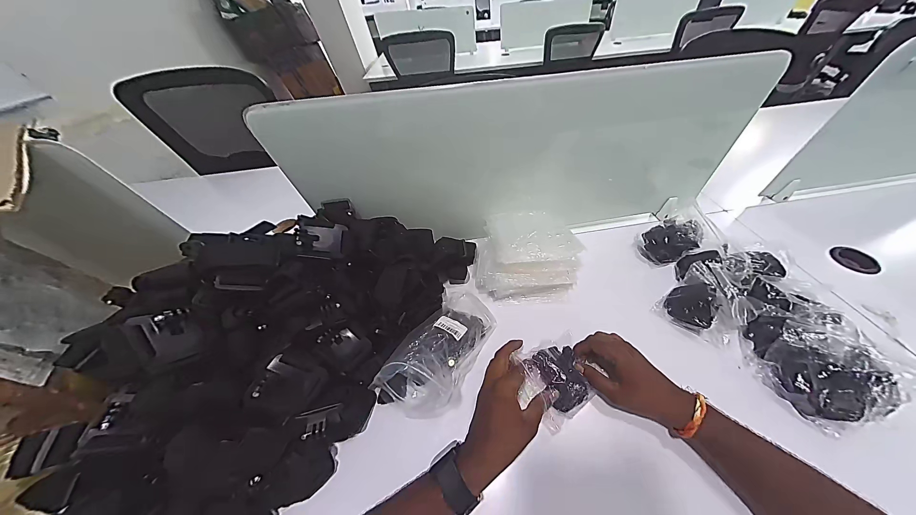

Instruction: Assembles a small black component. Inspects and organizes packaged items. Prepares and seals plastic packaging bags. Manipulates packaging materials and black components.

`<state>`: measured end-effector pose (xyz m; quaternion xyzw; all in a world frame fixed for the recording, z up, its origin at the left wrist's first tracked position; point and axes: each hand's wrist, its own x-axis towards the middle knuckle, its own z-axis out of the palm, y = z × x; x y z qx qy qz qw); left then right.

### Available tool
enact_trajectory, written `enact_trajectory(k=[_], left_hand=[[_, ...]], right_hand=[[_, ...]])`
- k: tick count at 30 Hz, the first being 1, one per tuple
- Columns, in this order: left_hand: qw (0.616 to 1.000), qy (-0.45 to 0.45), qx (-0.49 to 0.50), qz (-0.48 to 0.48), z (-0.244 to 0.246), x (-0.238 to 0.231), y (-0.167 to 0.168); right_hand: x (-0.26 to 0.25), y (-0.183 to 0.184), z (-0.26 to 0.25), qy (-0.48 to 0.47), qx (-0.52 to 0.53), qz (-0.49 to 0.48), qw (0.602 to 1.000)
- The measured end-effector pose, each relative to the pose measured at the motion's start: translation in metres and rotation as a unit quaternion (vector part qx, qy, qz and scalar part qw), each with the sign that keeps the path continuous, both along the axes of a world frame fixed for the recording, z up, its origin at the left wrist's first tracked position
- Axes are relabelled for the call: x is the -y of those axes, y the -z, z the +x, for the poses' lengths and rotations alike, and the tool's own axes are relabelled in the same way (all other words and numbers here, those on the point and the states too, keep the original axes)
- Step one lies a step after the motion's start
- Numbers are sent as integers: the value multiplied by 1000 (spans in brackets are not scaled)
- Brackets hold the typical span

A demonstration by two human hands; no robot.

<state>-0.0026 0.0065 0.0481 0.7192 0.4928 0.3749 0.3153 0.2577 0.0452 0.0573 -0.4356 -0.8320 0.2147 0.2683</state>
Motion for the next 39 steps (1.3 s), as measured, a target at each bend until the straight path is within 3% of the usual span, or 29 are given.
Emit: enact_trajectory(k=[8,13,17,23,27,33,36,39], left_hand=[[999,8,34,-12,-1,-1,-2],[988,-11,153,-29,-1,-5,-3],[971,-25,238,-21,-1,-8,-3],[972,-36,234,-13,0,-7,-4],[971,-35,238,-7,-2,-8,-2],[936,4,351,-27,-5,-10,-1],[932,9,362,-33,-6,-11,-1],[931,6,364,-35,-6,-11,-2]], right_hand=[[5,-3,-10,-73,-198,-64,975],[9,-3,-15,-111,-195,-33,974],[0,-4,-7,-11,-195,28,980],[-21,-6,13,149,-194,86,966],[-31,-10,30,243,-180,121,945],[-45,-20,60,378,-103,148,908],[-38,-23,55,359,-26,232,904],[-14,-23,31,222,-45,274,935]])
